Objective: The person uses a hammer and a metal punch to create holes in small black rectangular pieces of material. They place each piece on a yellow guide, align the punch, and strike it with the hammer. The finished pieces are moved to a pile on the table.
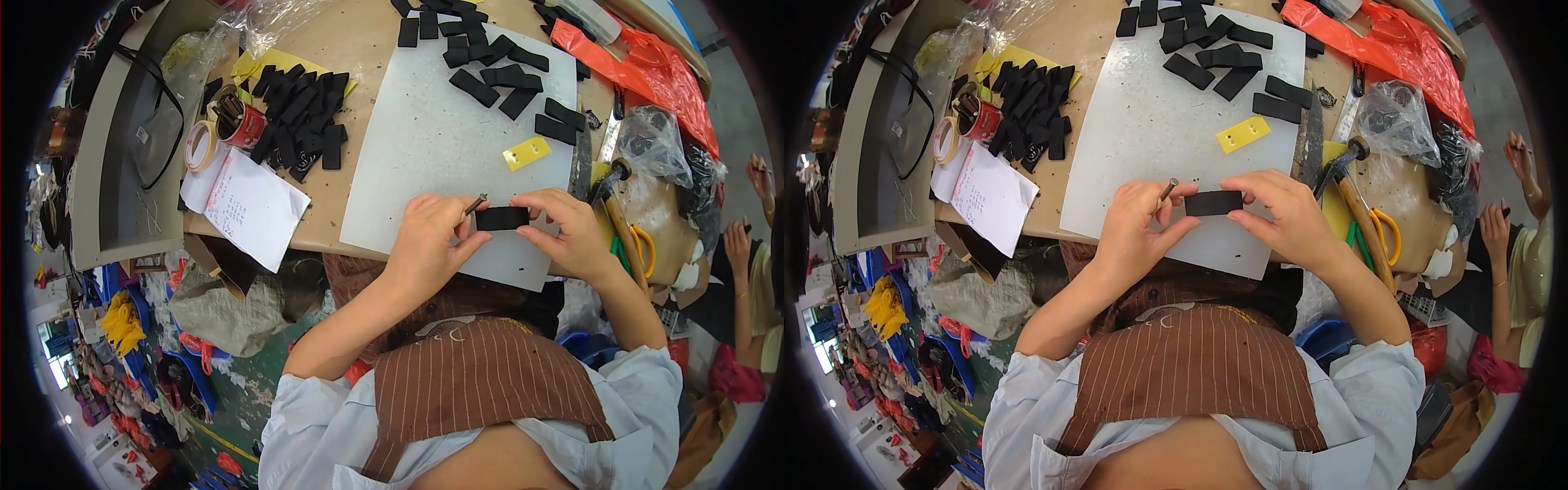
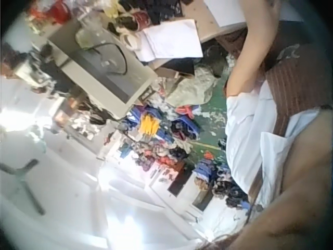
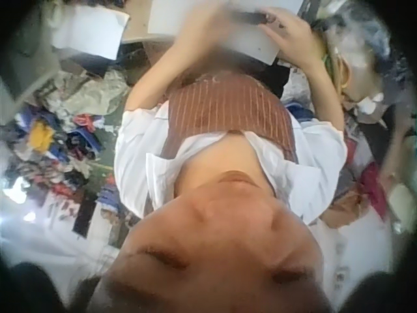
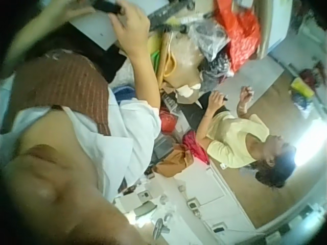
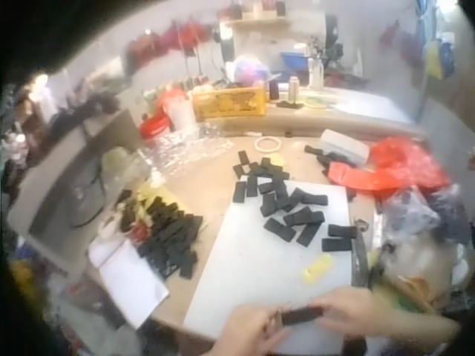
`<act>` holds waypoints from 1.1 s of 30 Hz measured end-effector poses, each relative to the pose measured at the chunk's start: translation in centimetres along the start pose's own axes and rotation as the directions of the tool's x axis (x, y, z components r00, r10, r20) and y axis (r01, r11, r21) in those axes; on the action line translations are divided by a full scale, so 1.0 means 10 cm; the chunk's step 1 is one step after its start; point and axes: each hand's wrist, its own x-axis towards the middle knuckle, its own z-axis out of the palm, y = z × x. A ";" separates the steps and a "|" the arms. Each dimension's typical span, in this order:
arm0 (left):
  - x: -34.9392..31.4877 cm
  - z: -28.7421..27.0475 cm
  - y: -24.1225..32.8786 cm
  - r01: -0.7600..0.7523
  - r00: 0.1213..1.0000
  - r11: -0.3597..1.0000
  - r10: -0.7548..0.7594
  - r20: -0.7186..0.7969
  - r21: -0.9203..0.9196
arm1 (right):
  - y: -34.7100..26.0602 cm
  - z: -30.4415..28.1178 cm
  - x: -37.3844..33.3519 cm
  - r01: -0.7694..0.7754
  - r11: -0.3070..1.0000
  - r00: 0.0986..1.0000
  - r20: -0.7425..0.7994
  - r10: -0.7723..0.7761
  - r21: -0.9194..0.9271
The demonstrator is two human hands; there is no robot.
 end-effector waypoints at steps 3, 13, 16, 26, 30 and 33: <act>0.01 0.02 0.01 0.027 1.000 0.999 -0.027 0.003 0.031 | 0.00 0.01 0.01 -0.013 1.000 1.000 0.010 0.013 -0.014; 0.06 0.02 0.12 0.031 0.999 0.990 -0.034 0.026 0.134 | 0.13 -0.03 -0.08 -0.034 0.992 0.998 -0.039 0.039 0.118; 0.05 0.03 0.13 0.024 0.999 0.991 -0.029 0.034 0.134 | 0.16 -0.01 -0.09 -0.022 0.995 0.999 -0.040 0.026 0.100; 0.03 0.04 0.06 0.070 0.997 0.994 -0.073 0.035 0.078 | 0.12 -0.07 -0.06 0.206 0.950 0.974 -0.048 -0.223 -0.233; 0.03 0.04 0.06 0.071 0.997 0.995 -0.074 0.037 0.074 | 0.32 -0.40 0.39 0.248 0.932 0.966 -0.011 -0.260 -0.265; 0.04 0.03 0.06 0.067 0.997 0.996 -0.069 0.025 0.065 | 0.27 -0.46 0.77 0.052 0.954 0.992 0.124 -0.016 -0.296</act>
